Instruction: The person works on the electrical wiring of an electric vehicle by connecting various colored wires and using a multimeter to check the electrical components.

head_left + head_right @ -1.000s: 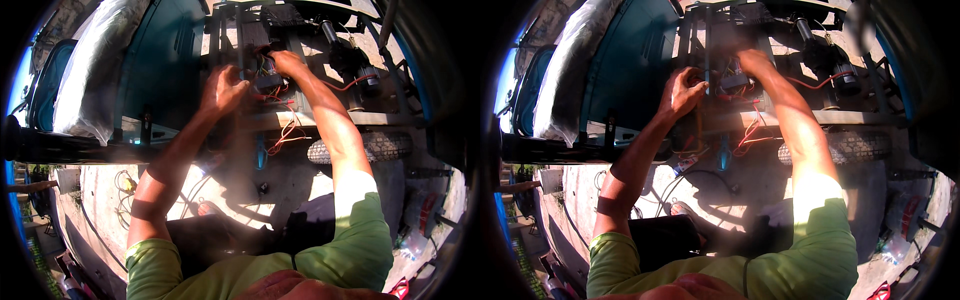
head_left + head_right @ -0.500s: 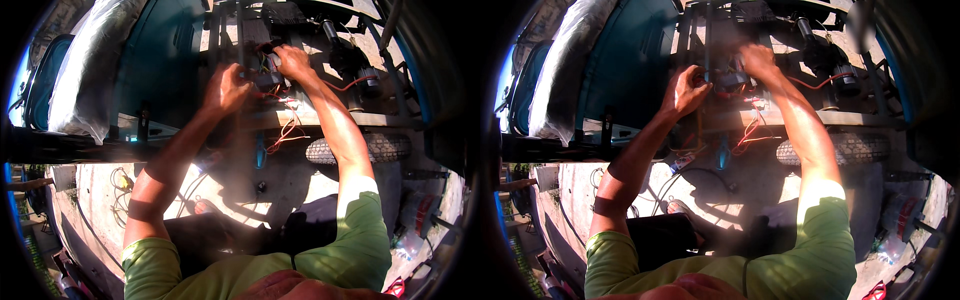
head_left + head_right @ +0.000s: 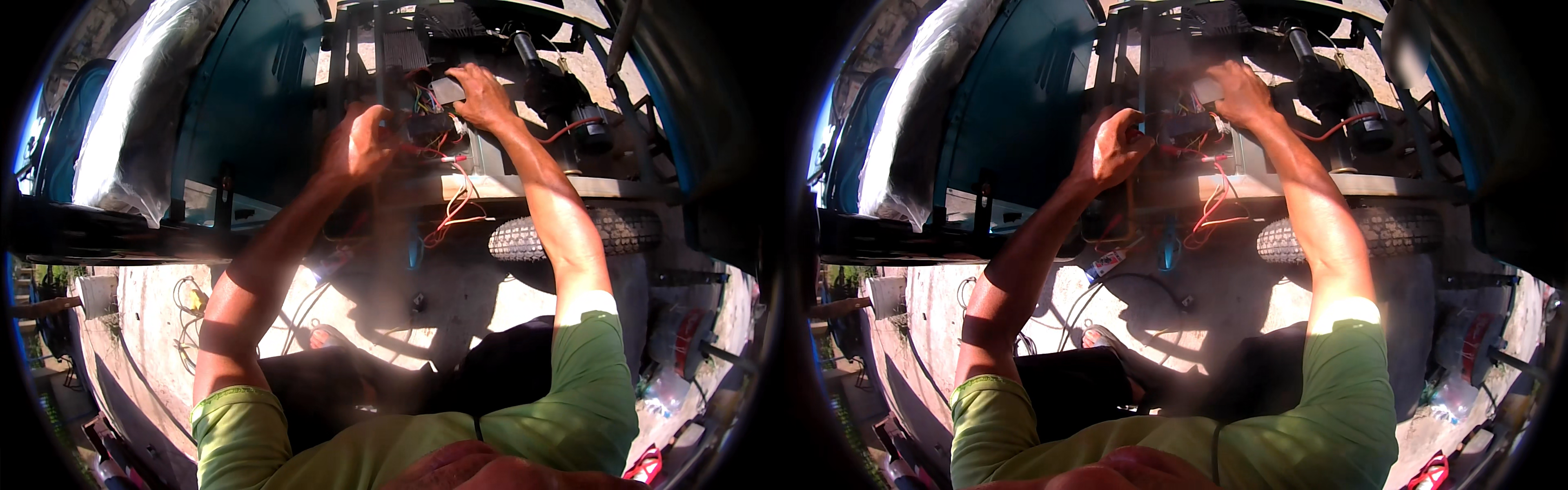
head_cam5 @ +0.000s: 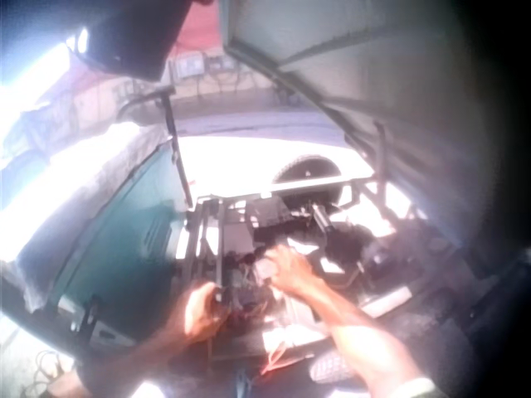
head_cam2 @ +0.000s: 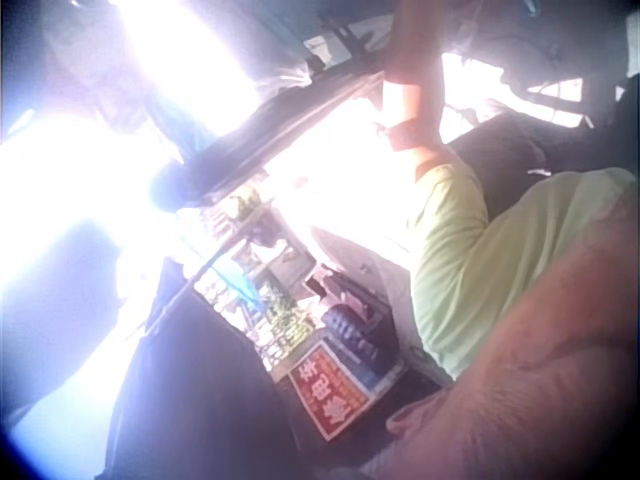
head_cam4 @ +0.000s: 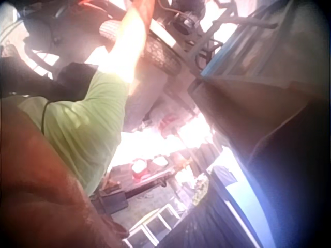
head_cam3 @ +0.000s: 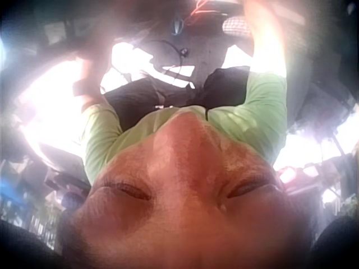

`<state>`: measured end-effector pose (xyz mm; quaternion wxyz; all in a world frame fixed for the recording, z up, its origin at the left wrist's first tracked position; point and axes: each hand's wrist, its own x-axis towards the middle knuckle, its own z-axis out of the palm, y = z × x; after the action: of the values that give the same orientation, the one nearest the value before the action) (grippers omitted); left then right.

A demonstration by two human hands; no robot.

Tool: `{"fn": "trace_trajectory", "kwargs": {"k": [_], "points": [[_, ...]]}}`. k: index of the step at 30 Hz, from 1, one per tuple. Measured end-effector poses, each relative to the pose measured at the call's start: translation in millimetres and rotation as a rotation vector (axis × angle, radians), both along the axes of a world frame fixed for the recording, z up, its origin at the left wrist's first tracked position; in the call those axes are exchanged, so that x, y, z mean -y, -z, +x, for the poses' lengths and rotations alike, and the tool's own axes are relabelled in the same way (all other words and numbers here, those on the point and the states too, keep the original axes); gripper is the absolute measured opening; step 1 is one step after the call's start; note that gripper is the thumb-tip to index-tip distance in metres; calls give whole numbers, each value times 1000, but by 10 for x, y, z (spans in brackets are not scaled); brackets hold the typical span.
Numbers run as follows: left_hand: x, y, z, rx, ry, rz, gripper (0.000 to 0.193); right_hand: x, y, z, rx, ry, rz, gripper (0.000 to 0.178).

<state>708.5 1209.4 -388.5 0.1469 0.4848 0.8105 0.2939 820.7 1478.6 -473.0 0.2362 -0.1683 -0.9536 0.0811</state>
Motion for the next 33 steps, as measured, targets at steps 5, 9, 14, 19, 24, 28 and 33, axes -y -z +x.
{"fn": "trace_trajectory", "kwargs": {"k": [5,9,14,19,24,28,33], "points": [[68,73,51,-229,139,97,34,-21,-51,58,7,-5,-41,55],[53,137,44,-301,151,132,27,28,-130,114,6,9,-103,57],[24,112,41,-284,137,132,22,-25,-118,150,-7,31,-120,57],[32,122,19,-289,134,139,20,-15,-140,160,-32,35,-131,57],[29,128,19,-297,132,149,19,-18,-116,157,-60,20,-128,58],[43,138,14,-298,160,161,19,-35,-107,131,-55,24,-152,59],[37,86,71,-303,138,106,19,-57,-112,87,-63,86,-235,61]]}}
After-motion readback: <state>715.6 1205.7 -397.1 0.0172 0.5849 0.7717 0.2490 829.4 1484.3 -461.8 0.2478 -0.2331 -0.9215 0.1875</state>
